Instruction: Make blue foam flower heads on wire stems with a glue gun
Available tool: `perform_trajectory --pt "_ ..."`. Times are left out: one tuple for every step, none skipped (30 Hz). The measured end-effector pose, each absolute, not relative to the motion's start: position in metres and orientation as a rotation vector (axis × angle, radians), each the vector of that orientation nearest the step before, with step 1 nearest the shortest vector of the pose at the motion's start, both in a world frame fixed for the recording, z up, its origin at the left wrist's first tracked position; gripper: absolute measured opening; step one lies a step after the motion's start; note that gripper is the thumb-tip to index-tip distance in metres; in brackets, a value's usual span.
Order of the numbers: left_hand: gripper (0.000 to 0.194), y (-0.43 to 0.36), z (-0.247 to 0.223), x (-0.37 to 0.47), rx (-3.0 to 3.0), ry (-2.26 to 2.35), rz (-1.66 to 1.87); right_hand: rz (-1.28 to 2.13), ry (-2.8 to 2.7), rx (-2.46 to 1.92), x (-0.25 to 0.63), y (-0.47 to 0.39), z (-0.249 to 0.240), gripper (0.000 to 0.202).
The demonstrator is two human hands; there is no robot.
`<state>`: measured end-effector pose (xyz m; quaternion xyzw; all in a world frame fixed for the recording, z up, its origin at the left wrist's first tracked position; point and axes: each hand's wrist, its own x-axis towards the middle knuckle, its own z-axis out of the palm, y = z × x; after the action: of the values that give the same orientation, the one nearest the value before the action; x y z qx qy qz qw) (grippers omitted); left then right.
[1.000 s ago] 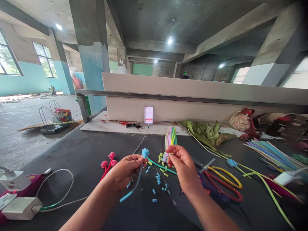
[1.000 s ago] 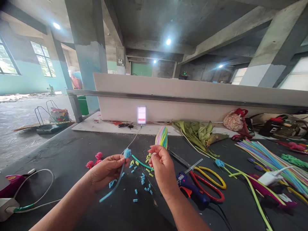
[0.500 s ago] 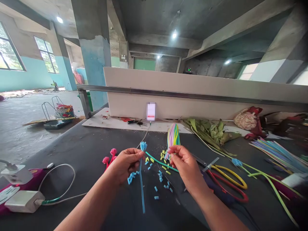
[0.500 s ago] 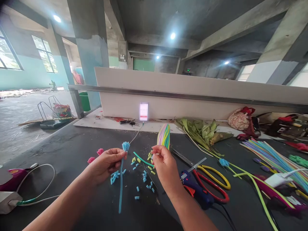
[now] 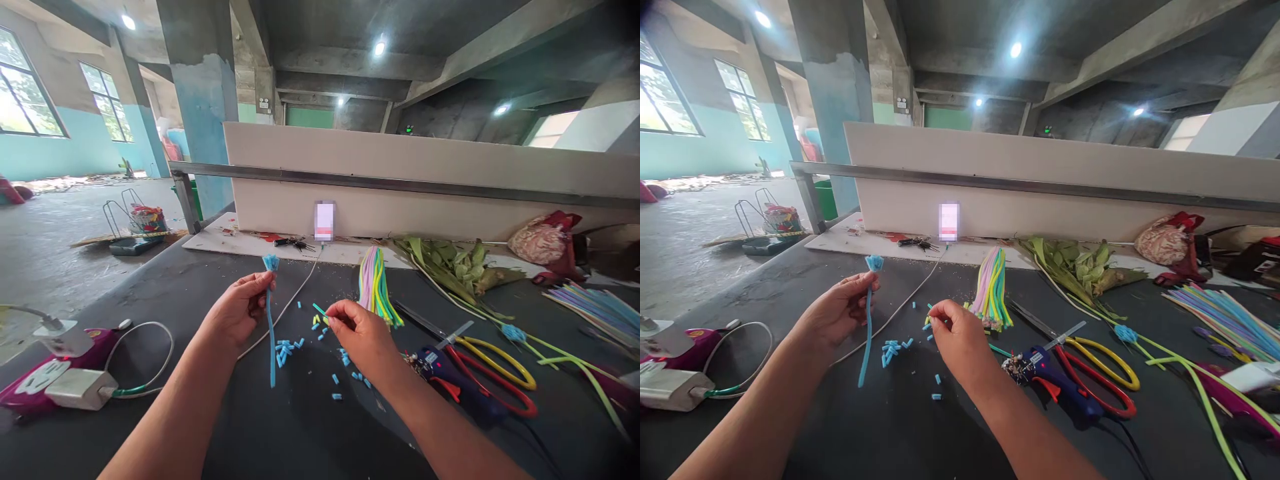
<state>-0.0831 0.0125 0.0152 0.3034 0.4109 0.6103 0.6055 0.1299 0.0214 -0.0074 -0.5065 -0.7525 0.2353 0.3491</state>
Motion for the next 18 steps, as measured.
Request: perform_trajectory --pt "0.023 0.011 0.017 -0.083 0.710 0.936 1.412 0.599 -2.007 -1.311 0.126 0.021 -0.009 0.010" --pt "0.021 0.011 0.018 -0.084 0.720 0.920 1.411 0.593 -2.072 -1.303 0.121 0.020 -0.011 0.010" --pt "0.020 0.010 0.018 -0.085 0.733 0.901 1.411 0.591 -2.141 -1.289 0.115 0.018 -0.013 0.010" --pt "0.019 0.009 0.019 -0.086 0.744 0.885 1.409 0.588 -2.209 -1.273 0.108 0.015 -0.015 0.011" --pt "0.018 0.009 0.019 -0.088 0.751 0.874 1.410 0.580 -2.269 -1.260 0.101 0.013 -0.017 0.012" --pt "0.017 0.009 0.019 -0.090 0.753 0.872 1.416 0.567 -2.320 -1.254 0.094 0.011 -0.020 0.012" --pt "0.017 0.010 0.019 -0.092 0.752 0.872 1.427 0.548 -2.361 -1.254 0.088 0.009 -0.023 0.011" --pt "0.017 0.010 0.019 -0.095 0.747 0.874 1.440 0.526 -2.397 -1.257 0.084 0.007 -0.027 0.010" --pt "0.017 0.010 0.019 -0.098 0.738 0.876 1.449 0.505 -2.429 -1.259 0.081 0.007 -0.030 0.009" --pt "0.017 0.010 0.019 -0.102 0.730 0.872 1.459 0.486 -2.456 -1.261 0.079 0.006 -0.033 0.009" --pt "0.018 0.010 0.020 -0.107 0.726 0.861 1.477 0.471 -2.477 -1.259 0.078 0.006 -0.036 0.008" --pt "0.018 0.009 0.020 -0.112 0.724 0.847 1.501 0.462 -2.492 -1.252 0.079 0.006 -0.039 0.009" --pt "0.018 0.009 0.021 -0.117 0.722 0.828 1.532 0.460 -2.498 -1.245 0.080 0.006 -0.040 0.010" --pt "0.018 0.008 0.022 -0.123 0.722 0.807 1.562 0.465 -2.493 -1.239 0.082 0.006 -0.041 0.012" --pt "0.017 0.007 0.023 -0.129 0.722 0.784 1.587 0.478 -2.478 -1.235 0.084 0.006 -0.041 0.013" --pt "0.017 0.007 0.024 -0.134 0.726 0.761 1.603 0.500 -2.454 -1.230 0.086 0.006 -0.040 0.013" --pt "0.016 0.006 0.024 -0.138 0.733 0.739 1.610 0.530 -2.421 -1.227 0.088 0.006 -0.038 0.014" --pt "0.015 0.006 0.024 -0.141 0.743 0.717 1.612 0.565 -2.378 -1.228 0.090 0.007 -0.037 0.014"
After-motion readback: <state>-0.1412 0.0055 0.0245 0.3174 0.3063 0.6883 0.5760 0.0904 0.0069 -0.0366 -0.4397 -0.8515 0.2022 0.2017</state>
